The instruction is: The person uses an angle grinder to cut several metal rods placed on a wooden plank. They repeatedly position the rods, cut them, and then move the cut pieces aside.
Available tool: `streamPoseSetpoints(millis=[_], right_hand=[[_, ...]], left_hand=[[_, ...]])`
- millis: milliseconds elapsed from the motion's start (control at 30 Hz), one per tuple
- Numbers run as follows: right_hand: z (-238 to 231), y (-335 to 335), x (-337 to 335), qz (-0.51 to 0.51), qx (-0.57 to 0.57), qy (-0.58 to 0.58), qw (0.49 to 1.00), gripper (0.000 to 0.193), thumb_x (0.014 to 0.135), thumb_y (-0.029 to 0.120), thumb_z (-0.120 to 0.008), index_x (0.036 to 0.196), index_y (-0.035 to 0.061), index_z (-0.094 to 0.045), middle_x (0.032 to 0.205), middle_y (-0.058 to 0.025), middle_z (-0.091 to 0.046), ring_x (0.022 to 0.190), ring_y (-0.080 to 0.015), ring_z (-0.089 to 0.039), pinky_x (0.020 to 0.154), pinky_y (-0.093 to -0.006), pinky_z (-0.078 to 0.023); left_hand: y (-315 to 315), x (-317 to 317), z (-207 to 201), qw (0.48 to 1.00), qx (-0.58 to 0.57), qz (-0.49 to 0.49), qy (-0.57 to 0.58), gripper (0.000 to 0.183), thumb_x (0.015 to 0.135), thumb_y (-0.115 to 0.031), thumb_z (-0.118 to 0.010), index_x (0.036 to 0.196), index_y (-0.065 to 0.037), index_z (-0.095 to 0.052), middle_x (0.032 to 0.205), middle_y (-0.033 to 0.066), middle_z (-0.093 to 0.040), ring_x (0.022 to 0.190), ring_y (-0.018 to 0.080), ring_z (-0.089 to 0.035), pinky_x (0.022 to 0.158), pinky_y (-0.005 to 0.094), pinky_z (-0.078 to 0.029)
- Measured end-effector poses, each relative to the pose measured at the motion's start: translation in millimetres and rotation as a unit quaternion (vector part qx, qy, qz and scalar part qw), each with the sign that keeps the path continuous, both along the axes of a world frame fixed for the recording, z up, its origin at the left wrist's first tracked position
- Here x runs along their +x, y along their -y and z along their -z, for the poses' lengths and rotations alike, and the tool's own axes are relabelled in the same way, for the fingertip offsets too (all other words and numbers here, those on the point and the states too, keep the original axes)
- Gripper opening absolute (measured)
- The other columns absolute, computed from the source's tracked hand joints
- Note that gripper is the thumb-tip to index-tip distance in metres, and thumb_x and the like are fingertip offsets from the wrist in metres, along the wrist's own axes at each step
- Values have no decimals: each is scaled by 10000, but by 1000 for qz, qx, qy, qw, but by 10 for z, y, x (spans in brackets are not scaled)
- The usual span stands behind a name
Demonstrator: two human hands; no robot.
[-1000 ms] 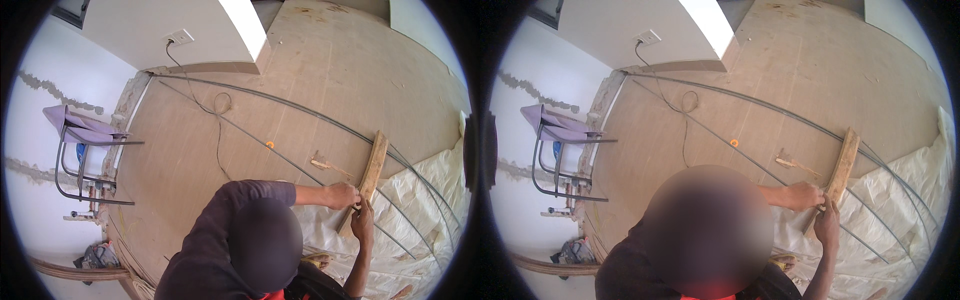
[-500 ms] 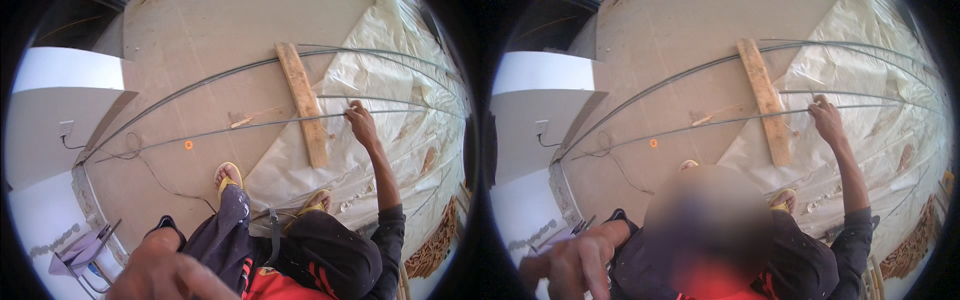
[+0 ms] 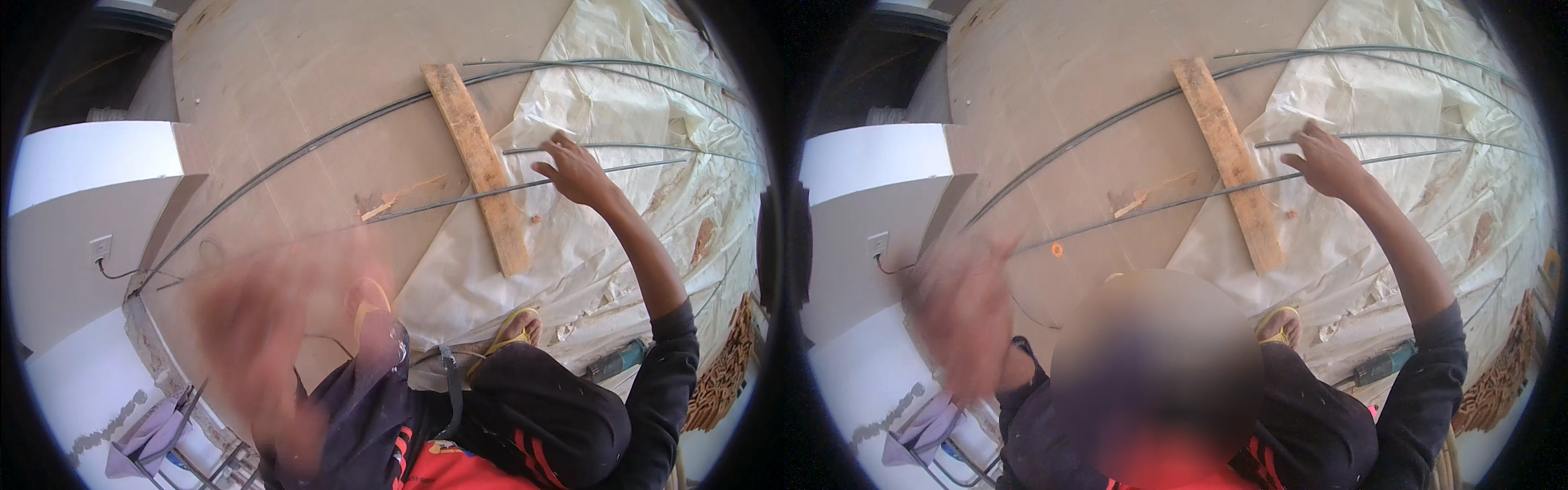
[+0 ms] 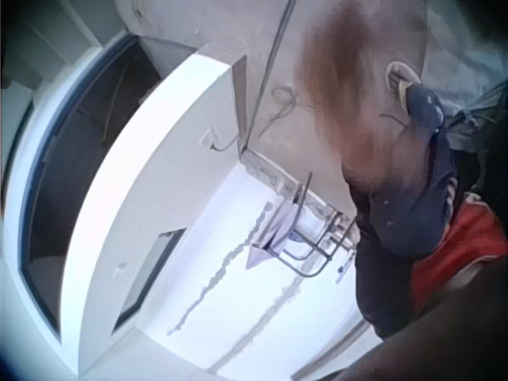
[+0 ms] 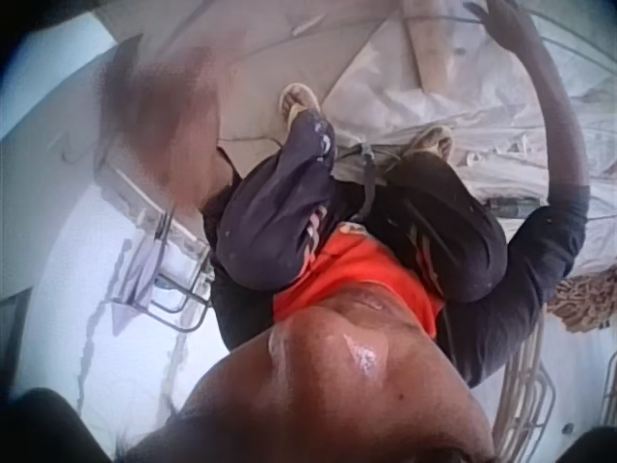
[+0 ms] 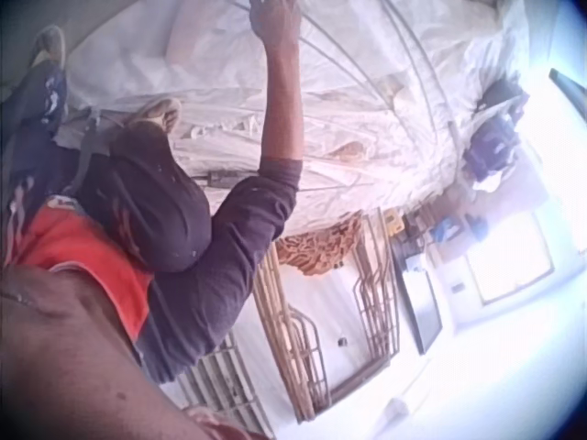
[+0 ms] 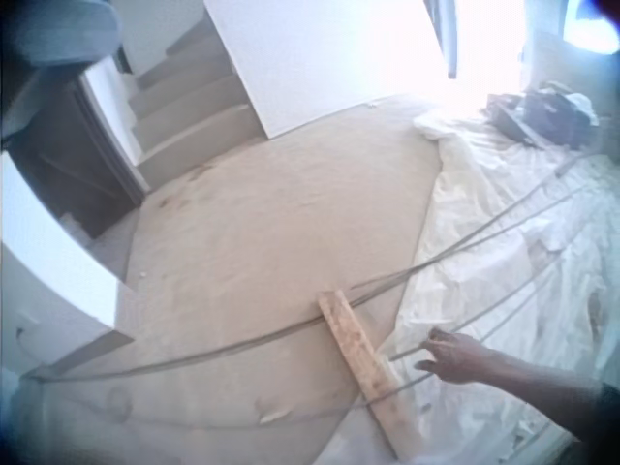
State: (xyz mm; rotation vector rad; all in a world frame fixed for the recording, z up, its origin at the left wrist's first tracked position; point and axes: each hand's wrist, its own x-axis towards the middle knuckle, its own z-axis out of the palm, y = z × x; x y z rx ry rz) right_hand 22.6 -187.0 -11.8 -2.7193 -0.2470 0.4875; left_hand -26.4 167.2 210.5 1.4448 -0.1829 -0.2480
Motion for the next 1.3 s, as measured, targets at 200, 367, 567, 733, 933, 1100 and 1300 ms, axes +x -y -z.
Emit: streamPoseSetpoints(millis=[200,367,567,733,933,1100,1300], right_hand=[[152,-978,514,110,-10,-1,994,797,842,490,-654,1338,-80,-401,1241,-294,-491,1129,-416,-552,946,-441,-477],[528,-1115,372,129,2,40,991,931,731,332,-760,1407,-79,-270,1152,-295,-477,1032,-430,-559,864,-464,-499],[431,-1163,340,147,6,-1,989,900,683,181,-738,1398,-71,-253,1108,-289,-469,982,-453,-554,798,-476,-512],[399,-1142,66,147,22,16,989,888,693,174,-737,1397,-65,-250,1150,-295,-450,972,-455,-562,789,-480,-518],[553,-1034,-197,139,1,-8,990,895,725,217,-741,1405,-61,-230,1299,-366,-369,1046,-493,-539,839,-499,-516],[274,-1008,-186,166,17,-37,985,831,722,210,-722,1368,-60,-275,1247,-310,-396,1003,-469,-554,800,-507,-523],[159,-994,-384,110,-16,21,994,547,765,241,-698,1198,-23,-492,1268,-265,-419,1047,-405,-551,892,-461,-472]], left_hand=[[-442,1120,2442,827,543,50,139,520,863,-190,-651,1311,2,-470,1310,203,-518,1231,357,-481,1029,439,-390],[-299,1444,3107,754,620,16,215,445,867,-187,-637,1256,-14,-506,1238,179,-534,1158,358,-491,988,465,-398],[-479,1720,3333,694,654,11,301,276,891,-171,-590,1119,-22,-545,1143,161,-558,1072,333,-529,927,436,-441],[-606,1895,3466,595,714,118,349,234,920,-192,-545,1076,-19,-553,1062,149,-575,1024,319,-551,901,411,-470],[-865,2032,3575,651,647,172,359,259,970,-171,-483,1154,12,-496,1086,216,-592,1053,426,-544,929,488,-449],[-697,2058,2844,669,667,169,283,196,948,-191,-532,992,-6,-488,988,197,-611,961,381,-567,755,505,-505],[-510,1602,2524,722,626,194,221,259,897,-214,-597,1027,-5,-515,886,208,-630,869,403,-611,711,492,-509]])
